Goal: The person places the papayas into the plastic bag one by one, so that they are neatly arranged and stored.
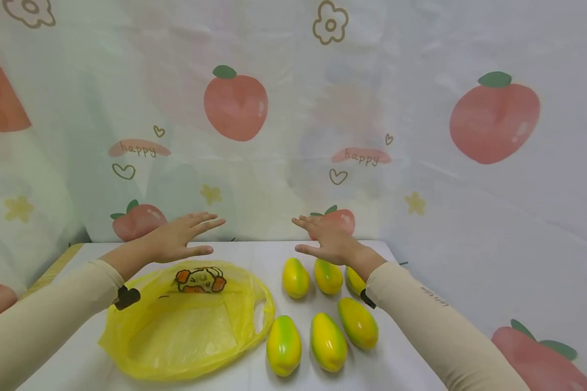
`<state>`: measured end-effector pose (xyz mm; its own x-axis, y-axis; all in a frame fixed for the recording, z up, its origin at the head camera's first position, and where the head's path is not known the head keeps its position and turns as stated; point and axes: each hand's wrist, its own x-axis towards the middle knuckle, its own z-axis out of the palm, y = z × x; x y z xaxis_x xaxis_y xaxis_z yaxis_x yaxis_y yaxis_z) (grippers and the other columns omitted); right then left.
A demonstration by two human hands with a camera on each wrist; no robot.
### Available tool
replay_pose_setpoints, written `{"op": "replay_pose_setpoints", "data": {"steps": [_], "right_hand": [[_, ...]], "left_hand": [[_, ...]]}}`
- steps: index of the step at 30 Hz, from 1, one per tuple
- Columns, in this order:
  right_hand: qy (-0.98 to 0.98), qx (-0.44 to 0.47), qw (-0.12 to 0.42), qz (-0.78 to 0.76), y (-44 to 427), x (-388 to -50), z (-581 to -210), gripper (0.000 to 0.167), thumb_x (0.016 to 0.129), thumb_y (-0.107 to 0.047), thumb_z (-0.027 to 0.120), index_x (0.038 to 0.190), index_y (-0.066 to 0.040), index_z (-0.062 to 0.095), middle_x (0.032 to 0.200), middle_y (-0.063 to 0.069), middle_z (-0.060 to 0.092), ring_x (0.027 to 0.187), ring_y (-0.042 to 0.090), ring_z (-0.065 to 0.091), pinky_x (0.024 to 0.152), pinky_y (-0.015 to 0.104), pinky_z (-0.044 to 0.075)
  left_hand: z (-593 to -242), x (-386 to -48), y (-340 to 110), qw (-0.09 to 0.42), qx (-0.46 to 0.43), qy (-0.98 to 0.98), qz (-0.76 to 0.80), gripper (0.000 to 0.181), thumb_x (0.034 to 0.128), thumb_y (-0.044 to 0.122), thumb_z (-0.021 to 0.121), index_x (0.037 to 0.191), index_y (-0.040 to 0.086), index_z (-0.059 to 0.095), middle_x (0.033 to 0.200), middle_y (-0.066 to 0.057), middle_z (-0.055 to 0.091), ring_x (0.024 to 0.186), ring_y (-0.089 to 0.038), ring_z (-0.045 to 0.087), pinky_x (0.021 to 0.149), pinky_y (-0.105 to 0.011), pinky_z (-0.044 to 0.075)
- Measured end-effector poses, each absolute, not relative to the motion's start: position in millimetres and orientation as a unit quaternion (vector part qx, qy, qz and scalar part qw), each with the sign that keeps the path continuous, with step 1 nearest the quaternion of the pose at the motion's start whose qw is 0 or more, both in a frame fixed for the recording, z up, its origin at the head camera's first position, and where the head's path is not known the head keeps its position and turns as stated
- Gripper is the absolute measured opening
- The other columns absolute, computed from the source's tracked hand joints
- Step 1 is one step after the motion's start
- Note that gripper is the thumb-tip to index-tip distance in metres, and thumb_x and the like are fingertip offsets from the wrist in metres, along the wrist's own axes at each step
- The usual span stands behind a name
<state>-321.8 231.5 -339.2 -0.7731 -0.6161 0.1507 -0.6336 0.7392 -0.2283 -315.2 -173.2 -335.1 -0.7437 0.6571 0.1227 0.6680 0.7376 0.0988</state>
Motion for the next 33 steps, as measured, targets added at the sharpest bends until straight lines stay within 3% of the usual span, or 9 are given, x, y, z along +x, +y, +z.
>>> {"op": "replay_pose_setpoints", "data": {"steps": [4, 8, 9, 14, 16, 18, 24, 27, 33], "right_hand": [[-0.939, 0.299, 0.023, 0.169, 243.3, -322.1, -332.9, 0.073, 0.094, -0.056, 0.055, 0.155, -0.023, 0.031, 0.159, 0.003, 0.034, 0.144, 0.030, 0.033, 0.116, 0.060, 0.025], [-0.940, 0.265, 0.012, 0.214, 258.9, -323.4, -332.9, 0.070, 0.095, -0.053, 0.056, 0.154, -0.023, 0.033, 0.157, 0.005, 0.035, 0.142, 0.030, 0.035, 0.114, 0.061, 0.027], [-0.940, 0.256, 0.008, 0.227, 263.2, -323.6, -333.3, 0.069, 0.095, -0.054, 0.056, 0.154, -0.025, 0.034, 0.157, 0.005, 0.034, 0.142, 0.031, 0.034, 0.114, 0.062, 0.027], [-0.937, 0.219, -0.006, 0.273, 283.5, -323.7, -335.1, 0.065, 0.096, -0.055, 0.054, 0.152, -0.028, 0.035, 0.157, 0.002, 0.034, 0.142, 0.031, 0.033, 0.112, 0.062, 0.029], [-0.940, 0.206, -0.006, 0.272, 290.9, -322.7, -335.9, 0.068, 0.096, -0.057, 0.052, 0.154, -0.027, 0.032, 0.159, 0.003, 0.031, 0.142, 0.032, 0.034, 0.111, 0.063, 0.030], [-0.944, 0.190, -0.007, 0.270, 297.6, -321.3, -337.0, 0.073, 0.095, -0.060, 0.051, 0.155, -0.027, 0.029, 0.159, 0.004, 0.031, 0.141, 0.033, 0.036, 0.109, 0.064, 0.032], [-0.960, 0.143, -0.016, 0.241, 313.5, -315.7, -340.2, 0.080, 0.095, -0.060, 0.049, 0.157, -0.016, 0.025, 0.158, 0.017, 0.031, 0.135, 0.043, 0.040, 0.104, 0.069, 0.034], [-0.969, 0.126, -0.016, 0.214, 320.8, -314.0, -345.5, 0.079, 0.097, -0.057, 0.048, 0.155, -0.008, 0.028, 0.155, 0.023, 0.032, 0.130, 0.047, 0.043, 0.100, 0.070, 0.038], [-0.970, 0.105, -0.033, 0.215, 329.0, -315.0, -359.6, 0.082, 0.096, -0.060, 0.047, 0.153, -0.005, 0.029, 0.150, 0.028, 0.037, 0.127, 0.047, 0.046, 0.098, 0.065, 0.043]], "left_hand": [[-329.2, -311.5, -193.6, 0.050, -0.319, -0.942, -0.090, 0.074, 0.0936, 0.066, 0.047, 0.156, 0.033, 0.025, 0.159, -0.008, 0.030, 0.146, -0.036, 0.027, 0.113, -0.065, 0.026], [-323.8, -302.2, -214.9, 0.057, -0.295, -0.946, -0.121, 0.072, 0.0946, 0.062, 0.050, 0.155, 0.029, 0.030, 0.157, -0.009, 0.034, 0.142, -0.038, 0.032, 0.108, -0.067, 0.032], [-323.0, -299.3, -220.4, 0.060, -0.290, -0.946, -0.130, 0.071, 0.0947, 0.061, 0.051, 0.155, 0.027, 0.032, 0.155, -0.010, 0.037, 0.135, -0.038, 0.042, 0.105, -0.064, 0.037], [-323.2, -285.8, -247.5, 0.072, -0.279, -0.944, -0.160, 0.067, 0.0961, 0.050, 0.057, 0.151, 0.017, 0.040, 0.150, -0.011, 0.045, 0.129, -0.036, 0.049, 0.106, -0.061, 0.038], [-325.5, -280.4, -257.2, 0.074, -0.271, -0.945, -0.168, 0.065, 0.0962, 0.048, 0.058, 0.150, 0.015, 0.042, 0.150, -0.012, 0.045, 0.136, -0.036, 0.042, 0.109, -0.062, 0.034], [-328.2, -274.7, -265.5, 0.076, -0.260, -0.946, -0.179, 0.064, 0.0956, 0.047, 0.060, 0.148, 0.012, 0.045, 0.147, -0.013, 0.049, 0.133, -0.037, 0.046, 0.107, -0.062, 0.037], [-341.1, -259.9, -284.7, 0.065, -0.219, -0.949, -0.219, 0.064, 0.0944, 0.047, 0.062, 0.145, 0.010, 0.048, 0.130, -0.016, 0.062, 0.110, -0.036, 0.063, 0.091, -0.057, 0.052], [-349.1, -253.4, -292.8, 0.062, -0.198, -0.951, -0.229, 0.066, 0.0935, 0.048, 0.063, 0.146, 0.012, 0.046, 0.129, -0.018, 0.062, 0.109, -0.037, 0.064, 0.087, -0.056, 0.054], [-370.2, -236.9, -313.8, 0.049, -0.159, -0.952, -0.256, 0.064, 0.0940, 0.046, 0.063, 0.145, 0.011, 0.046, 0.127, -0.016, 0.064, 0.109, -0.038, 0.065, 0.082, -0.053, 0.056]]}}
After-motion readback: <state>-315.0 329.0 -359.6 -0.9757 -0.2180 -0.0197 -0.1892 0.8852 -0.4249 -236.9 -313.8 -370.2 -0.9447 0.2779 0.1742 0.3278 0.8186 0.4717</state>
